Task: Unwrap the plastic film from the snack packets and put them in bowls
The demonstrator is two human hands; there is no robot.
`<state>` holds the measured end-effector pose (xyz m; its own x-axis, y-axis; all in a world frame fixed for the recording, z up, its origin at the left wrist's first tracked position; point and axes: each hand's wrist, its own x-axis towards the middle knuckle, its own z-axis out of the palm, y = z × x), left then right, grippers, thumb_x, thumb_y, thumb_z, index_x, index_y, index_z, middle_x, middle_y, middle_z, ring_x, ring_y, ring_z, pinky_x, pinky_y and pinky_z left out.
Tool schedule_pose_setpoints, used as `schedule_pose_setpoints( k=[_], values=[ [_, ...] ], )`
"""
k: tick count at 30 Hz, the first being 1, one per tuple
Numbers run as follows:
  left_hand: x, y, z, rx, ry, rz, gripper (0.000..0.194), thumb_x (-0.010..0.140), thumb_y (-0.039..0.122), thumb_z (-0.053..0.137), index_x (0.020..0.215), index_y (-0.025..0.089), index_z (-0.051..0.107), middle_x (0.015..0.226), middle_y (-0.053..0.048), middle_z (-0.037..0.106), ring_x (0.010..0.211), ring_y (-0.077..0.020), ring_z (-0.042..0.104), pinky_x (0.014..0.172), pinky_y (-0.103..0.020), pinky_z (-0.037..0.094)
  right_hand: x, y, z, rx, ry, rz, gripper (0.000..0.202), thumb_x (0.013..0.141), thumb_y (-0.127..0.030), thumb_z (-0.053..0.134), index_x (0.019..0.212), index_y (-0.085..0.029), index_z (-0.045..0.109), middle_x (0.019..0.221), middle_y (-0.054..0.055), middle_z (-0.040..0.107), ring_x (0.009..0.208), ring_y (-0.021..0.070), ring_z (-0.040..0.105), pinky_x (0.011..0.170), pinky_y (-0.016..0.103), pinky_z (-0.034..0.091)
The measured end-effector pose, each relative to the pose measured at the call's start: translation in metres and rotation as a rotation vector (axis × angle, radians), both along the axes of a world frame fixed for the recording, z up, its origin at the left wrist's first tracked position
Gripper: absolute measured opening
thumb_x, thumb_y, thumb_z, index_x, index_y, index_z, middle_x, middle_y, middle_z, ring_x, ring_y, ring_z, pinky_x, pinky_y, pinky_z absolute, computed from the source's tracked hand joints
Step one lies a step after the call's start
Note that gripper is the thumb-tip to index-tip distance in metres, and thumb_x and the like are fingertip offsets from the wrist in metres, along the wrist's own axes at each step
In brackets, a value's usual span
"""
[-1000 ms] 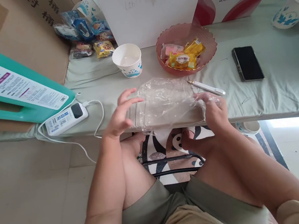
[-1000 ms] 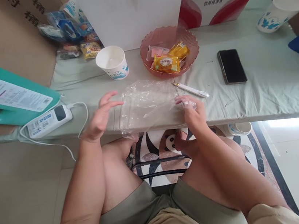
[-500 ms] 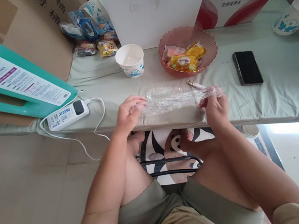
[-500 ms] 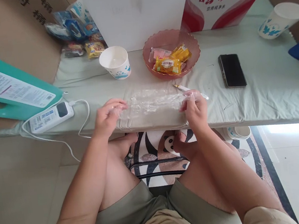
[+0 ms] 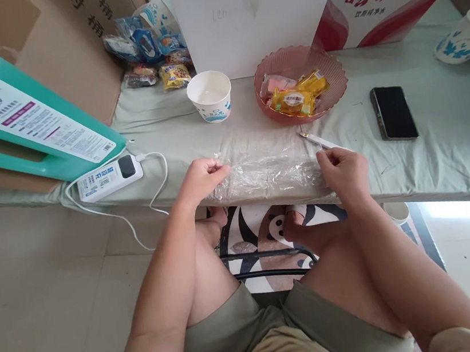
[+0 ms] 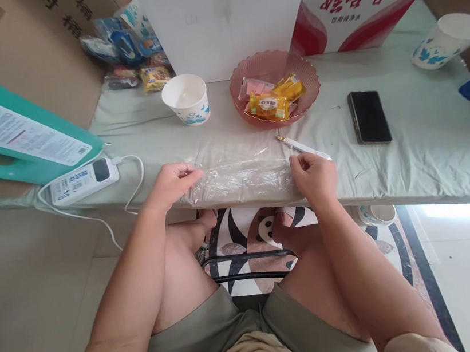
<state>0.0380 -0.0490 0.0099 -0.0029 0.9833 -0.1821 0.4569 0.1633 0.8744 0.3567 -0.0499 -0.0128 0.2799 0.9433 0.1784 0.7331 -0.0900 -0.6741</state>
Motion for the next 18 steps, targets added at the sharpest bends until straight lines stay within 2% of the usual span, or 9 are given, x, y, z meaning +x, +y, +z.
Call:
schedule_pose_setpoints(
  k=[2,4,6,8,10,13,15,18],
  values=[
    [-0.003,0.0,-0.003,0.085,0.169,-0.088,0.018,0.075,0.034,0.073,0.066,0.019,0.071,0.072,-0.001,0.062,0.066,-0.015,0.056,0.067,-0.03,0.05,0.006,0.002,-0.008,0.072,-0.13,0.008,0.017,0.078,-0.038,0.064,0.08,-0.022,0.07,0.067,0.003,0.061,0.065,0.0196,0.051,0.063,0.034,0.04],
    [-0.003,0.0,-0.005,0.167,0.265,-0.169,0.01,0.072,0.032,0.077,0.071,0.022,0.078,0.103,-0.007,0.069,0.096,-0.0238,0.064,0.094,-0.041,0.054,0.009,0.002,-0.015,0.162,-0.241,0.004,0.027,0.078,-0.035,0.064,0.101,-0.024,0.072,0.085,0.007,0.065,0.08,0.0253,0.055,0.072,0.04,0.045],
    [0.0,-0.002,-0.006,0.184,0.304,-0.267,0.007,0.07,0.031,0.081,0.073,0.024,0.081,0.134,-0.011,0.064,0.129,-0.0344,0.054,0.115,-0.054,0.042,0.007,0.0,-0.017,0.216,-0.319,-0.002,0.037,0.079,-0.033,0.064,0.114,-0.024,0.07,0.098,0.011,0.064,0.092,0.0303,0.056,0.082,0.049,0.047],
    [0.007,-0.003,-0.007,0.169,0.312,-0.341,0.005,0.07,0.029,0.082,0.071,0.025,0.081,0.148,-0.01,0.058,0.145,-0.0394,0.041,0.122,-0.061,0.032,0.002,-0.004,-0.014,0.243,-0.364,0.02,0.04,0.082,-0.032,0.064,0.121,-0.024,0.068,0.109,0.014,0.06,0.102,0.0348,0.055,0.089,0.057,0.044],
    [0.016,-0.003,-0.009,0.189,0.284,-0.38,0.005,0.073,0.027,0.08,0.068,0.025,0.08,0.141,-0.009,0.065,0.147,-0.0382,0.042,0.122,-0.062,0.033,-0.008,-0.01,-0.01,0.284,-0.39,0.041,0.038,0.086,-0.03,0.062,0.123,-0.026,0.068,0.116,0.016,0.058,0.11,0.0386,0.054,0.092,0.062,0.041],
    [0.029,0.0,-0.013,0.255,0.147,-0.364,0.017,0.078,0.023,0.073,0.062,0.025,0.074,0.103,-0.007,0.078,0.128,-0.0308,0.061,0.113,-0.053,0.046,-0.026,-0.019,-0.005,0.348,-0.392,0.094,0.027,0.092,-0.026,0.057,0.116,-0.028,0.069,0.112,0.014,0.059,0.109,0.0368,0.055,0.093,0.059,0.041],
    [0.035,0.003,-0.014,0.272,0.028,-0.271,0.017,0.08,0.024,0.07,0.063,0.024,0.073,0.088,-0.006,0.077,0.112,-0.0268,0.068,0.105,-0.046,0.052,-0.039,-0.023,-0.006,0.303,-0.389,0.263,0.025,0.095,-0.023,0.052,0.113,-0.027,0.069,0.106,0.012,0.062,0.102,0.0317,0.058,0.09,0.051,0.045],
    [0.037,0.008,-0.014,0.238,-0.157,-0.082,0.011,0.077,0.03,0.073,0.072,0.02,0.075,0.093,-0.006,0.074,0.099,-0.0226,0.069,0.095,-0.039,0.055,-0.055,-0.024,-0.013,0.158,-0.427,0.544,0.034,0.094,-0.014,0.048,0.118,-0.026,0.069,0.117,0.012,0.066,0.102,0.0289,0.059,0.086,0.043,0.047]
  ],
)
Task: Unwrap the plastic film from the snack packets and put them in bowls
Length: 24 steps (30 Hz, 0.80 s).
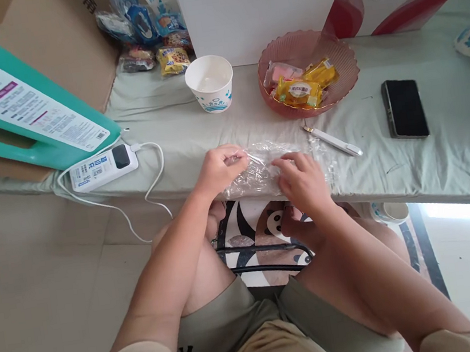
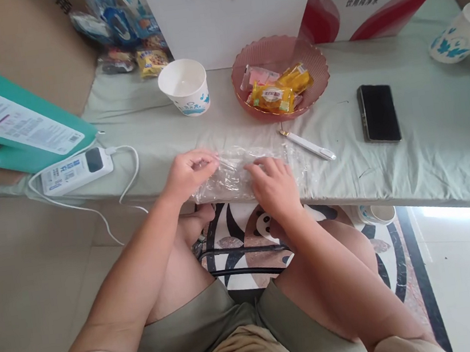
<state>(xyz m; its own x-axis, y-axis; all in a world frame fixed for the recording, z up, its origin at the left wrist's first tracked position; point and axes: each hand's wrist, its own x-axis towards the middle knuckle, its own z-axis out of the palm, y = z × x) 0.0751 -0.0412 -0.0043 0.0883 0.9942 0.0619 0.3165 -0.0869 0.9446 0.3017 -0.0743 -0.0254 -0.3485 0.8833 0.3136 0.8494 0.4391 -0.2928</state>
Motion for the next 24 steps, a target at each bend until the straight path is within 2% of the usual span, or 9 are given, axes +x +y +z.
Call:
schedule_pose_setpoints(
  k=[4,7,11,14,18,21,24],
  values=[
    [-0.006,0.008,0.003,-0.158,-0.307,0.121,0.02,0.067,0.031,0.081,0.076,0.017,0.071,0.09,-0.006,0.068,0.085,-0.0184,0.065,0.077,-0.035,0.057,-0.008,0.002,-0.006,-0.074,-0.044,0.057,0.037,0.093,-0.011,0.048,0.119,-0.025,0.07,0.127,0.012,0.066,0.113,0.0302,0.058,0.089,0.043,0.046],
    [-0.015,0.012,0.011,-0.318,-0.485,0.137,0.025,0.066,0.032,0.08,0.083,0.018,0.067,0.092,-0.007,0.068,0.091,-0.0208,0.067,0.07,-0.033,0.059,-0.007,0.002,-0.008,-0.079,-0.017,0.06,0.035,0.094,-0.013,0.047,0.117,-0.025,0.071,0.125,0.011,0.067,0.114,0.03,0.058,0.089,0.043,0.045],
    [-0.026,0.012,0.021,-0.473,-0.517,-0.041,0.028,0.07,0.039,0.074,0.089,0.02,0.066,0.109,-0.01,0.068,0.11,-0.0281,0.068,0.067,-0.034,0.061,-0.006,0.002,-0.009,-0.057,0.0,0.053,0.035,0.093,-0.013,0.048,0.115,-0.026,0.072,0.122,0.01,0.069,0.112,0.0294,0.058,0.086,0.042,0.043],
    [-0.028,0.011,0.023,-0.562,-0.571,-0.099,0.035,0.07,0.044,0.073,0.097,0.021,0.068,0.114,-0.012,0.07,0.104,-0.0299,0.071,0.056,-0.03,0.057,-0.007,0.002,-0.009,-0.039,-0.001,0.053,0.035,0.093,-0.013,0.048,0.113,-0.027,0.072,0.12,0.01,0.07,0.11,0.0288,0.059,0.086,0.042,0.043],
    [-0.022,0.011,0.02,-0.688,-0.655,-0.184,0.037,0.071,0.042,0.074,0.101,0.022,0.069,0.115,-0.012,0.073,0.099,-0.0313,0.075,0.058,-0.032,0.056,-0.007,0.002,-0.011,-0.023,-0.015,0.053,0.032,0.093,-0.014,0.049,0.112,-0.026,0.072,0.119,0.01,0.07,0.109,0.0283,0.06,0.085,0.041,0.043],
    [-0.017,0.014,0.017,-0.687,-0.664,-0.206,0.028,0.074,0.037,0.075,0.095,0.02,0.069,0.104,-0.009,0.074,0.086,-0.0231,0.075,0.058,-0.028,0.053,-0.007,0.001,-0.011,-0.017,-0.012,0.051,0.032,0.093,-0.013,0.049,0.113,-0.026,0.072,0.119,0.01,0.07,0.11,0.0278,0.06,0.086,0.04,0.042],
    [-0.016,0.017,0.014,-0.633,-0.61,-0.117,0.018,0.074,0.026,0.078,0.086,0.018,0.068,0.084,-0.003,0.067,0.068,-0.0114,0.064,0.055,-0.023,0.046,-0.007,0.0,-0.01,-0.03,-0.008,0.049,0.032,0.093,-0.013,0.05,0.113,-0.025,0.072,0.119,0.01,0.069,0.111,0.0282,0.06,0.087,0.041,0.042]
  ],
)
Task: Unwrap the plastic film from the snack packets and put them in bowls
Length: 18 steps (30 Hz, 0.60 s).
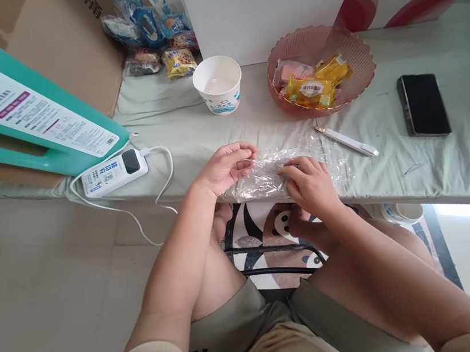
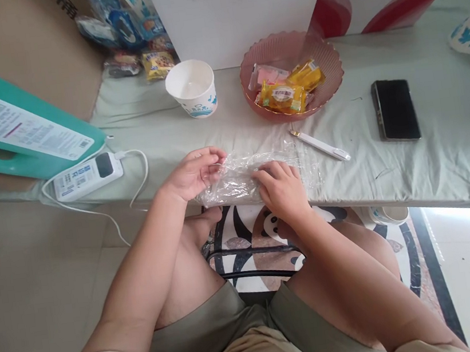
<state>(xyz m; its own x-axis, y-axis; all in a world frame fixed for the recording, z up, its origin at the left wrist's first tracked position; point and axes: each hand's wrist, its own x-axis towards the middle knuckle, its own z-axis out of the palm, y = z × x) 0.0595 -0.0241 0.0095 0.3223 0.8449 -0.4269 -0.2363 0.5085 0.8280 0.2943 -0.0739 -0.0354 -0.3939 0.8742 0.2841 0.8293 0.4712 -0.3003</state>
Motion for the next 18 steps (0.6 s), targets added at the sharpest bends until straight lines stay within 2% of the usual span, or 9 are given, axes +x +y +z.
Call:
schedule_pose_setpoints(
  k=[4,9,14,16,18],
  values=[
    [-0.006,0.005,-0.003,0.079,0.082,0.083,0.019,0.068,0.011,0.077,0.083,0.017,0.068,0.08,0.0,0.061,0.061,-0.0063,0.051,0.05,-0.021,0.035,0.001,0.0,0.0,-0.005,0.0,0.007,0.031,0.094,-0.013,0.05,0.112,-0.023,0.072,0.118,0.01,0.07,0.111,0.028,0.06,0.088,0.041,0.042],
    [-0.018,0.019,-0.008,0.313,0.201,0.135,0.03,0.063,0.0,0.072,0.088,0.017,0.068,0.09,-0.001,0.065,0.072,-0.0081,0.055,0.063,-0.023,0.044,0.0,0.001,-0.001,0.021,-0.003,0.026,0.032,0.093,-0.013,0.051,0.115,-0.024,0.072,0.117,0.009,0.071,0.109,0.0271,0.06,0.088,0.041,0.042],
    [-0.026,0.028,-0.009,0.411,0.136,0.296,0.028,0.069,0.011,0.073,0.093,0.022,0.062,0.098,0.0,0.063,0.072,-0.0089,0.056,0.064,-0.023,0.049,0.0,0.001,-0.002,0.031,0.018,0.025,0.031,0.092,-0.013,0.052,0.113,-0.023,0.073,0.115,0.008,0.071,0.107,0.0262,0.061,0.085,0.04,0.043],
    [-0.029,0.022,-0.006,0.383,0.113,0.295,0.025,0.077,0.023,0.073,0.098,0.024,0.062,0.11,-0.003,0.064,0.083,-0.0128,0.061,0.065,-0.025,0.054,0.0,0.001,-0.003,0.028,0.023,0.026,0.031,0.092,-0.013,0.052,0.113,-0.024,0.073,0.115,0.008,0.071,0.107,0.0262,0.06,0.086,0.04,0.043],
    [-0.031,0.012,-0.004,0.323,0.129,0.222,0.03,0.08,0.034,0.072,0.107,0.026,0.063,0.121,-0.006,0.062,0.097,-0.018,0.065,0.068,-0.027,0.058,0.0,0.001,-0.003,0.023,0.024,0.021,0.032,0.092,-0.013,0.052,0.113,-0.024,0.072,0.115,0.009,0.071,0.107,0.0266,0.06,0.086,0.04,0.043]
  ],
)
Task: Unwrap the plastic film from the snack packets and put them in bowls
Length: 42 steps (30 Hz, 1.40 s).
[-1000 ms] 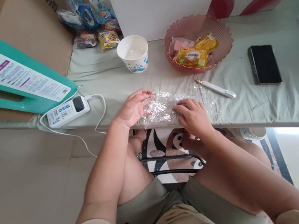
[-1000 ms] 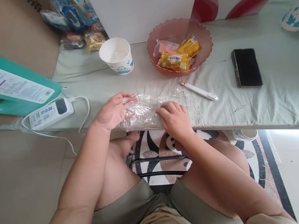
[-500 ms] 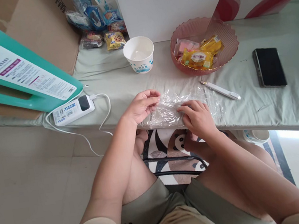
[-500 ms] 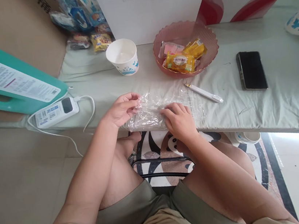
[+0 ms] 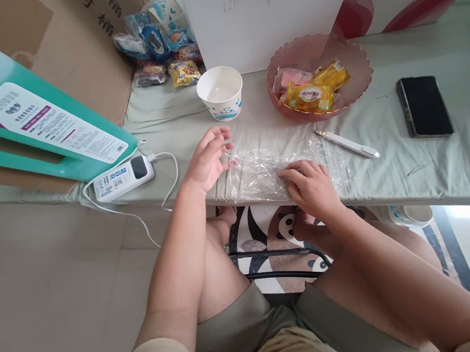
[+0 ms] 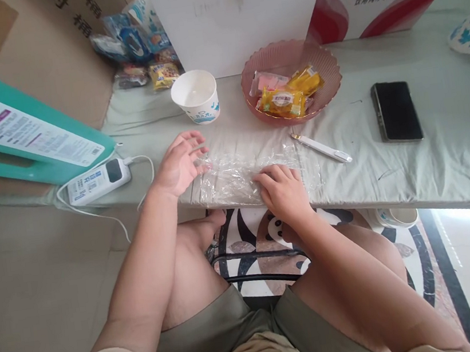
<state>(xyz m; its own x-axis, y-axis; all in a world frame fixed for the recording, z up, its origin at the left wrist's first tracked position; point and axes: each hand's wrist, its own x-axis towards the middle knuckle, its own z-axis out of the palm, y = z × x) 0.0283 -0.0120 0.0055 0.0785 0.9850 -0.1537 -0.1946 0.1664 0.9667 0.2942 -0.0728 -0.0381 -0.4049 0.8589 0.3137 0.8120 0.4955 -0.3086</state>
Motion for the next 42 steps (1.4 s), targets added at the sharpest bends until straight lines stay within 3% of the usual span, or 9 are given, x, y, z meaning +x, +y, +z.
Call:
schedule_pose_setpoints(
  k=[4,12,17,21,25,29,34,38,42],
  values=[
    [0.008,-0.016,-0.003,-0.09,0.174,-0.08,0.053,0.067,0.017,0.079,0.117,0.025,0.063,0.123,-0.009,0.065,0.1,-0.0195,0.068,0.069,-0.026,0.058,-0.002,-0.001,0.003,-0.032,-0.014,-0.003,0.033,0.093,-0.014,0.05,0.114,-0.024,0.072,0.119,0.01,0.07,0.109,0.0285,0.06,0.086,0.042,0.045],
    [0.008,0.015,-0.018,-0.017,0.406,0.27,0.041,0.062,-0.004,0.051,0.093,0.019,0.065,0.092,-0.003,0.071,0.071,-0.0113,0.065,0.06,-0.022,0.052,0.005,0.003,0.014,-0.06,-0.008,-0.195,0.039,0.095,-0.021,0.047,0.127,-0.024,0.069,0.137,0.012,0.067,0.125,0.0337,0.058,0.091,0.047,0.049],
    [0.009,-0.006,-0.012,0.45,0.931,0.537,0.04,0.069,-0.001,0.053,0.1,0.02,0.068,0.109,-0.008,0.069,0.104,-0.0211,0.067,0.093,-0.039,0.057,0.012,0.003,0.017,-0.089,-0.051,-0.303,0.042,0.097,-0.037,0.051,0.132,-0.021,0.066,0.146,0.015,0.061,0.137,0.0374,0.051,0.106,0.055,0.04],
    [0.055,-0.038,-0.007,0.799,1.093,-0.068,0.034,0.084,0.019,0.062,0.118,0.019,0.067,0.123,-0.011,0.071,0.12,-0.0257,0.065,0.108,-0.044,0.052,0.006,-0.001,0.02,-0.038,-0.06,-0.111,0.044,0.095,-0.04,0.055,0.132,-0.019,0.065,0.145,0.014,0.063,0.138,0.0358,0.051,0.107,0.051,0.039],
    [0.079,-0.045,-0.008,0.652,1.228,-0.391,0.064,0.084,0.036,0.072,0.142,0.014,0.057,0.152,-0.017,0.057,0.148,-0.0366,0.046,0.124,-0.056,0.037,0.001,-0.003,0.022,-0.128,-0.098,-0.098,0.031,0.097,-0.029,0.049,0.114,-0.019,0.073,0.123,0.012,0.074,0.112,0.0315,0.065,0.084,0.041,0.048],
    [0.074,-0.05,-0.008,0.682,1.24,-0.5,0.061,0.083,0.027,0.072,0.142,0.018,0.058,0.157,-0.014,0.055,0.151,-0.0355,0.043,0.128,-0.061,0.026,0.007,-0.004,0.031,-0.266,0.013,-0.153,0.031,0.097,-0.027,0.046,0.099,-0.019,0.075,0.094,0.01,0.077,0.082,0.0242,0.069,0.063,0.034,0.043],
    [0.078,-0.056,-0.015,0.788,1.156,-0.406,0.028,0.092,0.014,0.059,0.115,0.02,0.073,0.129,-0.009,0.075,0.128,-0.0262,0.067,0.122,-0.054,0.039,0.03,0.006,0.039,-0.483,0.559,-0.018,0.023,0.091,-0.024,0.051,0.091,-0.02,0.074,0.074,0.002,0.073,0.066,0.0156,0.066,0.064,0.029,0.05],
    [0.075,-0.048,-0.018,0.708,0.928,-0.218,0.021,0.095,0.018,0.055,0.096,0.021,0.076,0.109,-0.006,0.082,0.108,-0.022,0.076,0.116,-0.051,0.046,0.059,0.027,0.022,-0.266,0.764,-0.336,0.035,0.079,-0.013,0.046,0.102,-0.022,0.07,0.092,0.004,0.075,0.078,0.0173,0.072,0.071,0.033,0.057],
    [0.069,-0.044,-0.015,0.476,0.52,-0.11,0.02,0.095,0.035,0.062,0.091,0.023,0.076,0.106,-0.007,0.082,0.109,-0.0229,0.077,0.108,-0.046,0.055,0.066,0.032,0.008,-0.193,0.493,-0.128,0.061,0.074,-0.018,0.057,0.135,-0.021,0.061,0.14,0.015,0.064,0.126,0.0316,0.064,0.104,0.055,0.053]
  ],
)
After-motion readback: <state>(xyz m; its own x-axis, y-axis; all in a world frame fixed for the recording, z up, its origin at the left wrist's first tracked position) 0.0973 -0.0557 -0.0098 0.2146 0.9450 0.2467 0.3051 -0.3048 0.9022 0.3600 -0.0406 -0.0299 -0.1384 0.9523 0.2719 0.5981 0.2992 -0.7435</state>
